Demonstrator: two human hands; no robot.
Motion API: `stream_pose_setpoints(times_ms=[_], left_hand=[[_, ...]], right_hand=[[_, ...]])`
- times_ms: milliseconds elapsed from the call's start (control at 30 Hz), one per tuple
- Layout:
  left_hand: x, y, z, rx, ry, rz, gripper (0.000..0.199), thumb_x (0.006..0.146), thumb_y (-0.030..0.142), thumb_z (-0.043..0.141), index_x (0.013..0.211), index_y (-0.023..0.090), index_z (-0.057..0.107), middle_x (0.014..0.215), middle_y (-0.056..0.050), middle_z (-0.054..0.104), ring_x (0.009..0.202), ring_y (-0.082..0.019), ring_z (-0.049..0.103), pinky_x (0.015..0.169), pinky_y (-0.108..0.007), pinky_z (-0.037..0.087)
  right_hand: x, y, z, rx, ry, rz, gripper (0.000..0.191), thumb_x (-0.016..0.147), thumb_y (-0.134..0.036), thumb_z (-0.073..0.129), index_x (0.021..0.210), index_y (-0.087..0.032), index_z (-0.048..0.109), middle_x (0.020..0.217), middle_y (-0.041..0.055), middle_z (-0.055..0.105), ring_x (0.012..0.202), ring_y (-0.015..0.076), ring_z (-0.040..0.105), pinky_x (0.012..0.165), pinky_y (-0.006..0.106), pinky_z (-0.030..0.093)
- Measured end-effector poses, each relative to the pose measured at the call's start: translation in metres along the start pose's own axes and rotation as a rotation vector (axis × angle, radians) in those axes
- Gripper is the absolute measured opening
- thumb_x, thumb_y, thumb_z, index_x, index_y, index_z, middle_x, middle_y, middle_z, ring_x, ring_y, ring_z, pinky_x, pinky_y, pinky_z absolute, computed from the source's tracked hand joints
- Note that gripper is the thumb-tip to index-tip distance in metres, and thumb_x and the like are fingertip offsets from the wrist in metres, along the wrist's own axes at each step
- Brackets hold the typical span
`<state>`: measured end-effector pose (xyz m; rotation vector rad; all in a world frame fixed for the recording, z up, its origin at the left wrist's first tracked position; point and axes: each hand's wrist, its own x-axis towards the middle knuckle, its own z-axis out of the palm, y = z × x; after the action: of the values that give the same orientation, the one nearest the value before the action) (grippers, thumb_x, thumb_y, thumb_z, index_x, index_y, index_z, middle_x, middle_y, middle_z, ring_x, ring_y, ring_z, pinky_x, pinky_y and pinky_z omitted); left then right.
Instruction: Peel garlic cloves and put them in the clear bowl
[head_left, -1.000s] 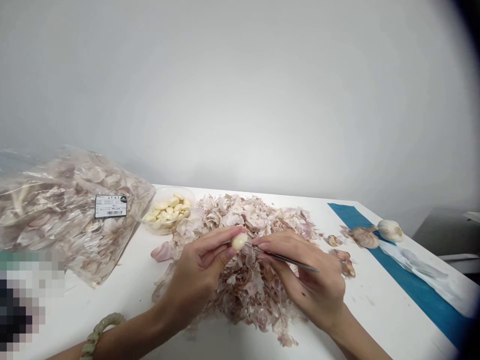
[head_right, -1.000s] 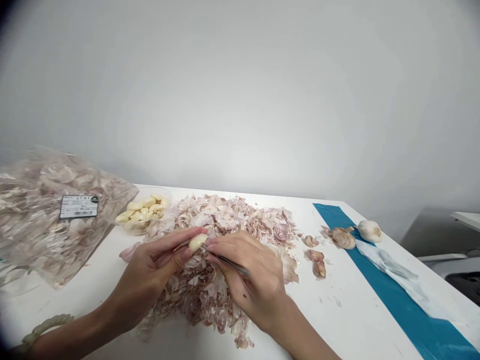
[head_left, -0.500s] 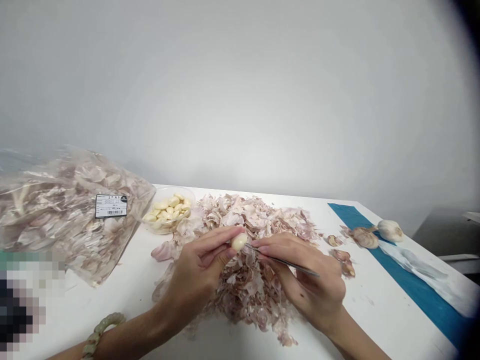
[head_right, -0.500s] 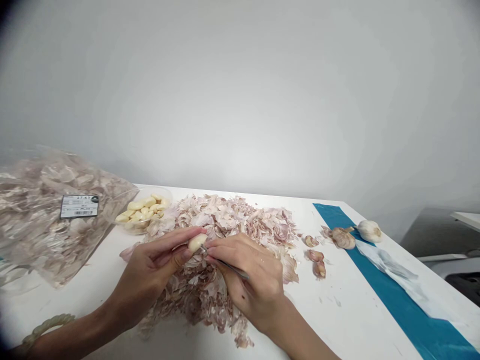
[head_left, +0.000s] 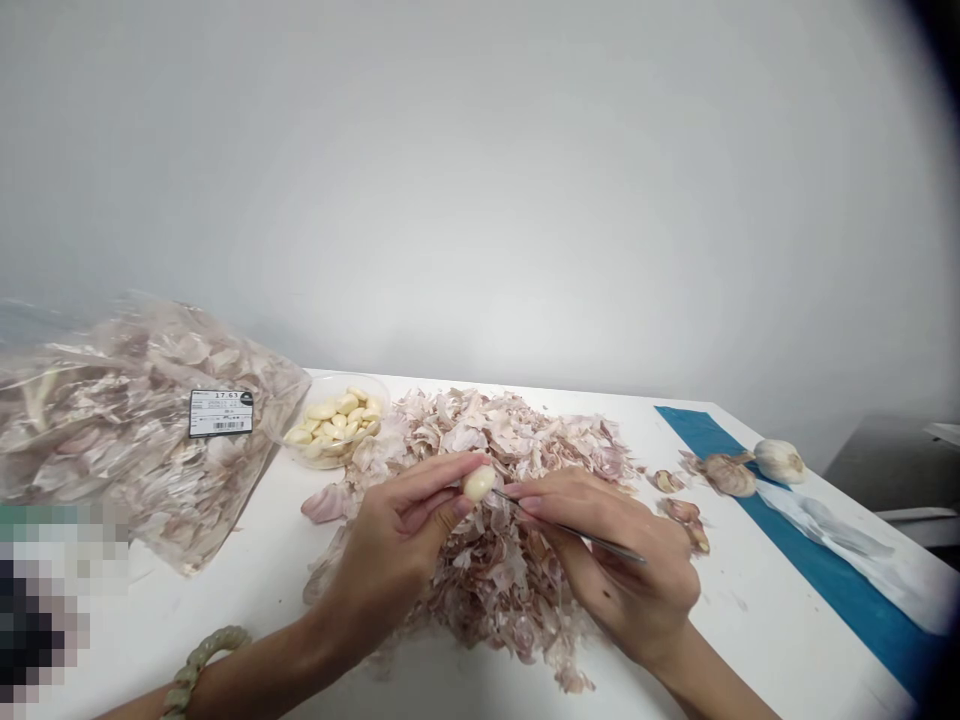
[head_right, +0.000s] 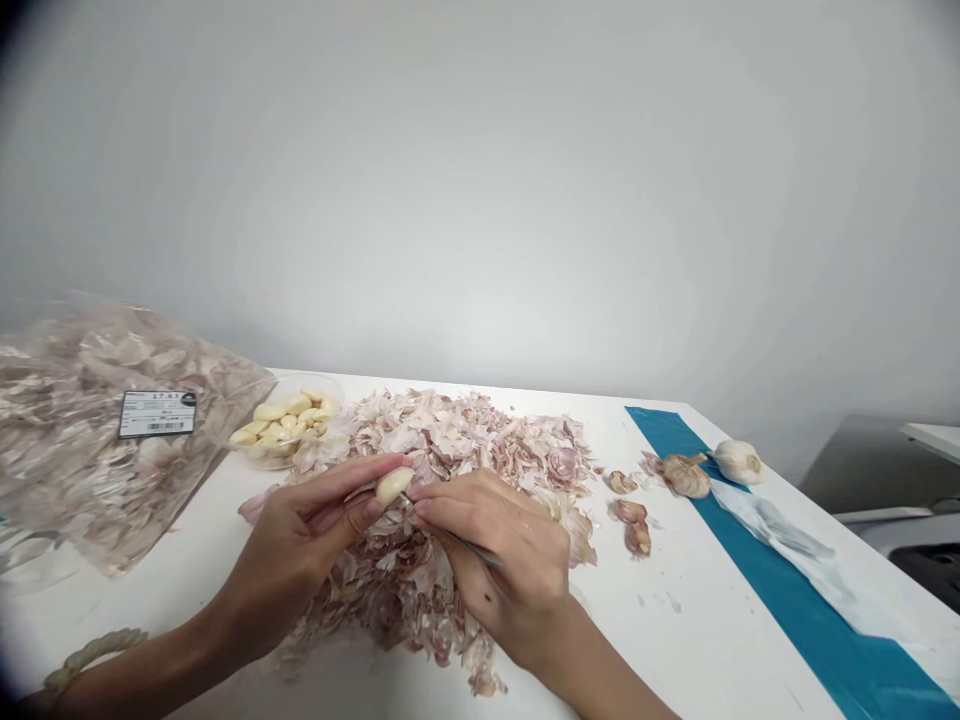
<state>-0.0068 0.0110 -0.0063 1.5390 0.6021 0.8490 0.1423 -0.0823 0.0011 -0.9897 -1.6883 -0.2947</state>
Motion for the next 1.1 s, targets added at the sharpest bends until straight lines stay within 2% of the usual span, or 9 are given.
stream_pose_setpoints(times_ms=[367, 633, 1100], left_hand=[[0.0004, 0.0003, -0.0001, -0.009, -0.002, -0.010, 0.024, 0.076, 0.026, 0.066, 0.100, 0.026, 0.071, 0.115, -0.001, 0.068, 0.116, -0.022, 0.056, 0.102, -0.035, 0.044], [0.0007, -0.0023, -0.0007, 0.007, -0.016, 0.011, 0.024, 0.077, 0.026, 0.066, 0.100, 0.029, 0.071, 0.115, 0.001, 0.068, 0.116, -0.018, 0.056, 0.100, -0.030, 0.045], [0.0014, -0.0016, -0.0024, 0.140, 0.019, 0.123, 0.023, 0.079, 0.020, 0.063, 0.099, 0.026, 0.072, 0.111, -0.001, 0.069, 0.114, -0.018, 0.057, 0.097, -0.028, 0.048]], right_hand=[[0.0009, -0.0023, 0.0000, -0.002, 0.059, 0.021, 0.039, 0.074, 0.006, 0.060, 0.103, -0.019, 0.065, 0.087, 0.0060, 0.072, 0.081, 0.0179, 0.069, 0.067, 0.034, 0.060], [-0.0008, 0.0012, -0.0002, -0.010, 0.017, 0.062, 0.039, 0.074, 0.005, 0.061, 0.104, -0.020, 0.064, 0.088, 0.0031, 0.072, 0.083, 0.0164, 0.068, 0.072, 0.034, 0.059], [0.0023, -0.0003, -0.0003, 0.039, -0.011, 0.037, 0.030, 0.076, 0.006, 0.059, 0.097, -0.015, 0.064, 0.087, 0.0077, 0.072, 0.081, 0.0165, 0.068, 0.069, 0.033, 0.059]])
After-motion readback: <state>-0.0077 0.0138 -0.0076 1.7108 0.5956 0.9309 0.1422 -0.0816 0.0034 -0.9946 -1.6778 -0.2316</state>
